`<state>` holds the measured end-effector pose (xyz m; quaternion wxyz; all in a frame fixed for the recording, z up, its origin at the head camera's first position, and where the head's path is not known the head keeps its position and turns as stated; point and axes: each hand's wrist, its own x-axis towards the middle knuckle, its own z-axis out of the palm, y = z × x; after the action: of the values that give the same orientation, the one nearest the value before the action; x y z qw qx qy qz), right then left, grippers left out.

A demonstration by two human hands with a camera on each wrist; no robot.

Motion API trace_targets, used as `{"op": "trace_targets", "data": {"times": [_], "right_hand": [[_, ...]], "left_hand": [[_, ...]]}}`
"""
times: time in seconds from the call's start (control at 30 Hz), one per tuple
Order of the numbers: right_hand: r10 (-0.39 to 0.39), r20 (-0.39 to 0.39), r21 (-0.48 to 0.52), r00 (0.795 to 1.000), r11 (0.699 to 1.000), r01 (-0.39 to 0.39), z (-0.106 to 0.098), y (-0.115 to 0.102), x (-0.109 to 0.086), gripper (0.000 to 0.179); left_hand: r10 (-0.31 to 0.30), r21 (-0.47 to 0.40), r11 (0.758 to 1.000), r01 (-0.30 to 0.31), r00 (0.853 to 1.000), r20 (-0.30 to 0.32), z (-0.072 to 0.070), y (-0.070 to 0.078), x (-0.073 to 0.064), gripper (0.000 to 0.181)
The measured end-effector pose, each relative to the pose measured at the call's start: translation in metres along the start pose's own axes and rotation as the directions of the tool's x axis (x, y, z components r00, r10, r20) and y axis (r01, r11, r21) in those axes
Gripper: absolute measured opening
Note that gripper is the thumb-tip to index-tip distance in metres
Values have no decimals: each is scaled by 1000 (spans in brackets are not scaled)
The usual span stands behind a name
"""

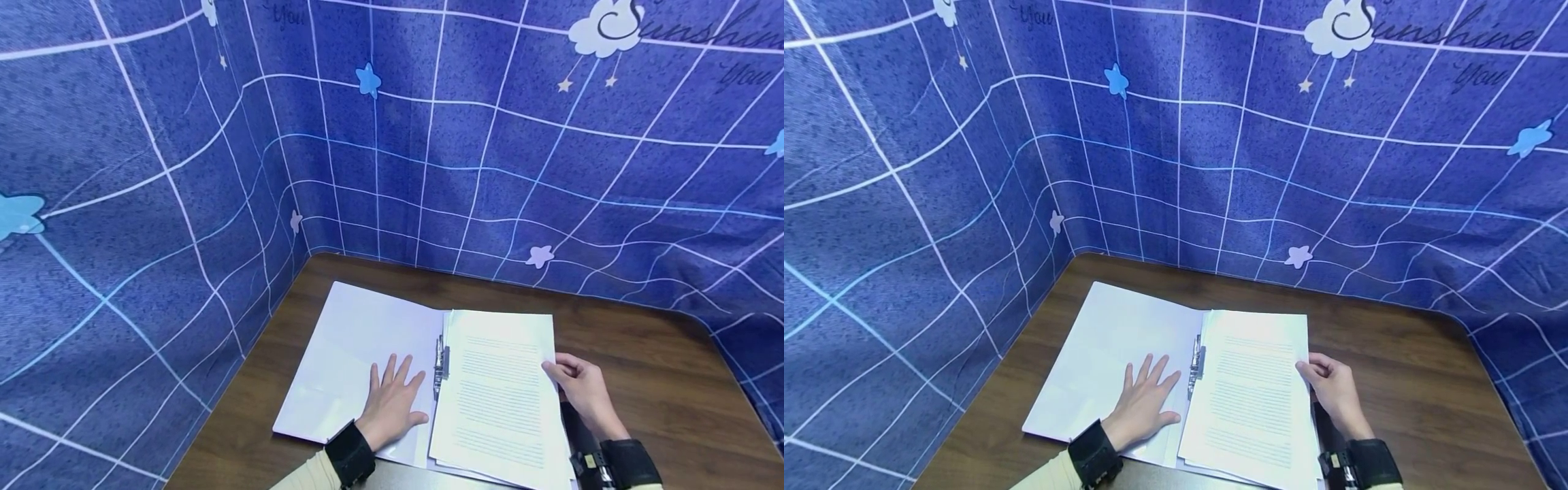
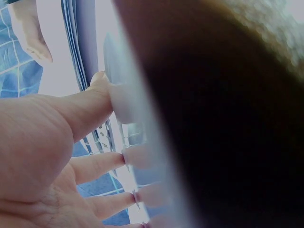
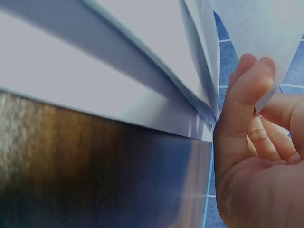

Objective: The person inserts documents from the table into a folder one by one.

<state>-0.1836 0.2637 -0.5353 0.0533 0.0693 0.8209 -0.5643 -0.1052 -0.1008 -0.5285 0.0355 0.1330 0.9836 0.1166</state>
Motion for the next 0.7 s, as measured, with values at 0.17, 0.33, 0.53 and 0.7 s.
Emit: {"op": "trace_targets", "data": {"times": [0.17, 0.33, 0.53, 0.7], "right_hand": [[0, -22, -34, 1000, 999, -1, 3, 1, 3, 42], [8, -42, -94, 999, 996, -12, 5, 1, 3, 37], [17, -52, -140, 999, 990, -24, 7, 1, 0, 38], [14, -58, -204, 998, 979, -26, 8, 0, -1, 42]], "left_hand": [[5, -4, 1000, -5, 1000, -18, 0, -1, 0, 76], [5, -4, 1000, -5, 1000, -9, 2, 0, 0, 75], [1, -6, 1000, -1, 1000, -2, 3, 0, 0, 75], [-1, -7, 1000, 1, 1000, -3, 3, 0, 0, 75]]}}
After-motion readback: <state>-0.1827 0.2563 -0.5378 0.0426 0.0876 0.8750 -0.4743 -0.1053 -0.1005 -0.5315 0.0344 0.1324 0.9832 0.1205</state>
